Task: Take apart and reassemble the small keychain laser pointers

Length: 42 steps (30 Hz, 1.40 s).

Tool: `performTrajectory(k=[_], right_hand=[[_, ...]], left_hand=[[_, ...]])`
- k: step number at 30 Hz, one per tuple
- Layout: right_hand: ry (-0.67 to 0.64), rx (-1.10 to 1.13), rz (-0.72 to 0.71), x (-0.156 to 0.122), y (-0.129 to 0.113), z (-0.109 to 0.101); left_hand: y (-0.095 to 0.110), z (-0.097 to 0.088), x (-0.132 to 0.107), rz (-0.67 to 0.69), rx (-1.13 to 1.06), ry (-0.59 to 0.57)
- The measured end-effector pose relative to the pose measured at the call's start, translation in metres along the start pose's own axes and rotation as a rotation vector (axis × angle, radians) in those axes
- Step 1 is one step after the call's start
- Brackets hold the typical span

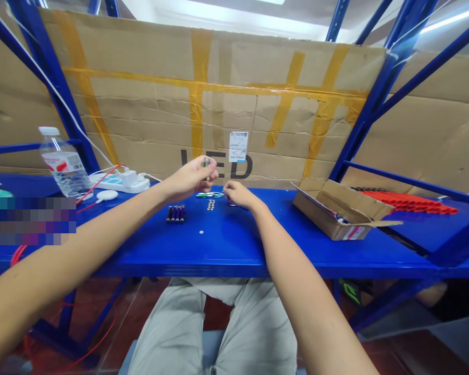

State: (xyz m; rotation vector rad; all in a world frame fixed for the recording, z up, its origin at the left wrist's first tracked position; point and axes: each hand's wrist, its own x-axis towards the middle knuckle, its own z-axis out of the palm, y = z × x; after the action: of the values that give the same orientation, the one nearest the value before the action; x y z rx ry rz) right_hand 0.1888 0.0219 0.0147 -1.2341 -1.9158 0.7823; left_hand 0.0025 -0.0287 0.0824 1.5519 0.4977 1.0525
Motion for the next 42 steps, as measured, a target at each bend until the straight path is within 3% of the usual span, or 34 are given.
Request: performTrajectory(k=[4, 6, 8, 11, 13, 18, 27, 42], right_hand=[[-0.01, 0.236, 0.088, 0.001, 0.003, 0.008], [-0.025, 0.346, 0.096, 0.001, 0.002, 0.011], [-0.033, 0.439, 0.096, 0.0, 0.001, 0.013], [-0.026, 0.538, 0.108, 0.0, 0.0, 0.014], [-0.02, 0.564, 0.123, 0.0, 0.0, 0.015], [-0.059, 0.56, 0.119, -0.001, 0.001, 0.018], [-0.095, 0.493, 0.086, -0.002, 0.0, 0.026], [-0.037, 0.204, 0.006, 0.006, 0.009, 0.028]], left_hand=[[-0.039, -0.044, 0.014, -0.074, 0.184, 0.303], [-0.059, -0.06, 0.014, -0.081, 0.38, 0.333], [-0.07, -0.069, 0.012, 0.012, 0.617, 0.316], [-0.075, -0.067, 0.008, 0.171, 0.903, 0.254], [-0.077, -0.061, 0.004, 0.208, 0.962, 0.24], [-0.081, -0.05, 0.001, 0.216, 1.014, 0.23], [-0.079, -0.048, -0.003, 0.231, 1.039, 0.18], [-0.078, -0.047, -0.004, 0.245, 1.101, 0.095]])
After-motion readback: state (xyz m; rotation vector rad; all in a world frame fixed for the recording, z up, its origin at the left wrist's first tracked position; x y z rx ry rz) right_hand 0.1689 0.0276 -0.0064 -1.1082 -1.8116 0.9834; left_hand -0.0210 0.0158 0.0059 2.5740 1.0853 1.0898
